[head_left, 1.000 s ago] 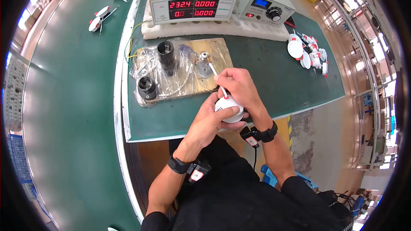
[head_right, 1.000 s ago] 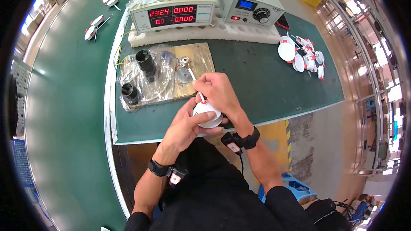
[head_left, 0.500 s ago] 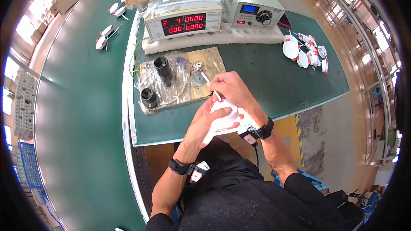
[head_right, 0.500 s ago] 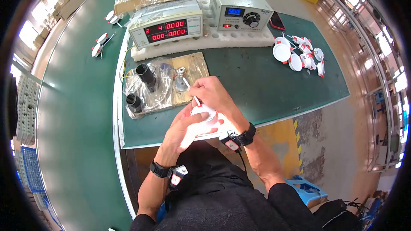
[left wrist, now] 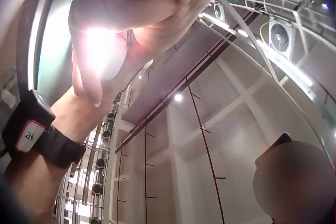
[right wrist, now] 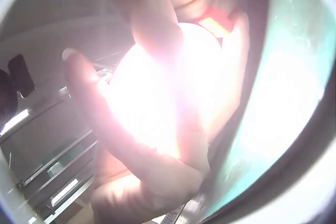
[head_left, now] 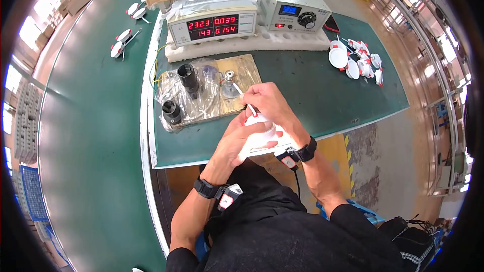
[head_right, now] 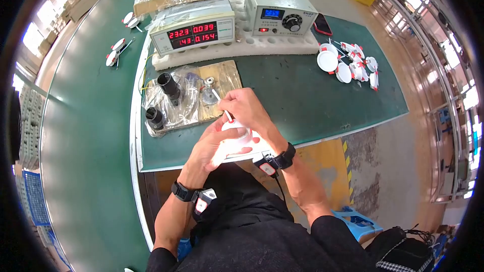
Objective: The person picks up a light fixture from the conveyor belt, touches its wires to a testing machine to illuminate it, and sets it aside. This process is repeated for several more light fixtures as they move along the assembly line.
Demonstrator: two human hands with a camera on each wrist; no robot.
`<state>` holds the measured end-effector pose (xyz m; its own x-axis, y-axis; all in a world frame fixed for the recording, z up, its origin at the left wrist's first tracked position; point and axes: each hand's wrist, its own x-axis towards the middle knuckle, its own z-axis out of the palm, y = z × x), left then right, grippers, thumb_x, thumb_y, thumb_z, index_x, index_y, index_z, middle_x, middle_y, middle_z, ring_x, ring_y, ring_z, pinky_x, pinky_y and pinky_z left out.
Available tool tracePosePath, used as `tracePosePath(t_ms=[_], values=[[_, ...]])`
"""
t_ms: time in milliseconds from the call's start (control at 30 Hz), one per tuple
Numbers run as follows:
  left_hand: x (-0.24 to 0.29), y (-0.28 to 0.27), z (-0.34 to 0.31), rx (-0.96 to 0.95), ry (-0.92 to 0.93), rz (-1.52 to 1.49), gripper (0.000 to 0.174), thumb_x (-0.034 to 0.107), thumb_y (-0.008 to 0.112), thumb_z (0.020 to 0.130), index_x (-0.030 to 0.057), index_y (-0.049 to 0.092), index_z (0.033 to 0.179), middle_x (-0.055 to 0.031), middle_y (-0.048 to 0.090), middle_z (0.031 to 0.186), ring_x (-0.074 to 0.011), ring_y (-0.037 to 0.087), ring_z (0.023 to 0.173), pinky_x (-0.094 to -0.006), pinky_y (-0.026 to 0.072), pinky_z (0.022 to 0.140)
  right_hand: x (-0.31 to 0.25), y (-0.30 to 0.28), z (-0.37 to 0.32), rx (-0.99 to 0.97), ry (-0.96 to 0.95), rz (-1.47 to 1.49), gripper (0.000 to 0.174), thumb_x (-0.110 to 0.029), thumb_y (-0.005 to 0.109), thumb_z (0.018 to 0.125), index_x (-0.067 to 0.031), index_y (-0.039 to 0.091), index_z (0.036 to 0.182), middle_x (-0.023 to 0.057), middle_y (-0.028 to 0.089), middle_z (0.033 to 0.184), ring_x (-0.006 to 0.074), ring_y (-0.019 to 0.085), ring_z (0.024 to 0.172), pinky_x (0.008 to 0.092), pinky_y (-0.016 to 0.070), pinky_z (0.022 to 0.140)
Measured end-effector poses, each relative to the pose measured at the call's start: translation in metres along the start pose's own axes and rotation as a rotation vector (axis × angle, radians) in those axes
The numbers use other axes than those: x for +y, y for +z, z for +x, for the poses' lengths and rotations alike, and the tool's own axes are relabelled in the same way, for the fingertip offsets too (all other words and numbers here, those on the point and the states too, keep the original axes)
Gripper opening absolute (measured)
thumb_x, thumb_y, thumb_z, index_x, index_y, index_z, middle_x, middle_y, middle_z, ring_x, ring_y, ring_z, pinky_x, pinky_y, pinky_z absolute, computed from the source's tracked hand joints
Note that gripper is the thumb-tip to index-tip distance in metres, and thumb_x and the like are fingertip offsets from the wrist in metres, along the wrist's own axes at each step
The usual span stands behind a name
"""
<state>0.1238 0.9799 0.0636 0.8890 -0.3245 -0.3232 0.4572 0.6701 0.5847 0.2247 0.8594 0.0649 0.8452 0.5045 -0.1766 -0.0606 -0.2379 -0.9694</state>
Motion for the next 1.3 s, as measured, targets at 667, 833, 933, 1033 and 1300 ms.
tracePosePath(t_ms=[667, 833, 933, 1033, 1300], values=[[0.002, 0.002, -0.005, 0.018, -0.005, 0.044, 0.049, 0.002, 0.069, 0.087, 0.0039, 0.048, 0.131, -0.0130, 0.062, 0.121, -0.0299, 0.068, 0.109, -0.0418, 0.0613, 0.087, 0.003, 0.002, -0.001, -0.006, 0.005, 0.035, 0.024, -0.015, 0.064, 0.084, 0.0086, 0.067, 0.079, 0.0115, 0.068, 0.066, 0.0147, 0.064, 0.059, 0.0305, 0.0476, 0.055], [-0.001, -0.003, -0.002, -0.033, 0.004, 0.047, 0.050, 0.002, 0.069, 0.087, 0.0055, 0.048, 0.133, -0.0137, 0.065, 0.120, -0.0318, 0.070, 0.105, -0.0392, 0.0615, 0.082, 0.008, 0.002, 0.001, 0.014, -0.007, 0.046, 0.024, -0.015, 0.065, 0.083, 0.0081, 0.068, 0.079, 0.0115, 0.068, 0.066, 0.0145, 0.064, 0.059, 0.0305, 0.0482, 0.056], [-0.008, -0.007, 0.001, -0.038, 0.037, 0.038, 0.050, 0.000, 0.069, 0.087, 0.0059, 0.048, 0.133, -0.0138, 0.066, 0.117, -0.0321, 0.071, 0.102, -0.0371, 0.0621, 0.078, 0.010, 0.002, 0.002, 0.023, -0.017, 0.030, 0.023, -0.015, 0.065, 0.083, 0.0078, 0.068, 0.079, 0.0117, 0.069, 0.066, 0.0143, 0.064, 0.059, 0.0303, 0.0486, 0.056], [-0.007, -0.007, 0.002, -0.040, 0.032, 0.044, 0.050, 0.000, 0.069, 0.087, 0.0057, 0.048, 0.132, -0.0136, 0.066, 0.116, -0.0317, 0.072, 0.102, -0.0365, 0.0622, 0.076, 0.010, 0.002, 0.002, 0.030, -0.019, 0.014, 0.023, -0.015, 0.065, 0.083, 0.0075, 0.069, 0.079, 0.0117, 0.069, 0.066, 0.0141, 0.064, 0.060, 0.0302, 0.0487, 0.057], [0.001, -0.005, 0.002, -0.015, -0.031, 0.056, 0.044, -0.002, 0.069, 0.087, 0.0039, 0.049, 0.127, -0.0144, 0.064, 0.118, -0.0291, 0.071, 0.101, -0.0403, 0.0643, 0.083, 0.001, 0.005, -0.002, 0.043, -0.004, -0.010, 0.023, -0.014, 0.064, 0.084, 0.0083, 0.069, 0.080, 0.0120, 0.069, 0.066, 0.0150, 0.065, 0.060, 0.0306, 0.0495, 0.056]])
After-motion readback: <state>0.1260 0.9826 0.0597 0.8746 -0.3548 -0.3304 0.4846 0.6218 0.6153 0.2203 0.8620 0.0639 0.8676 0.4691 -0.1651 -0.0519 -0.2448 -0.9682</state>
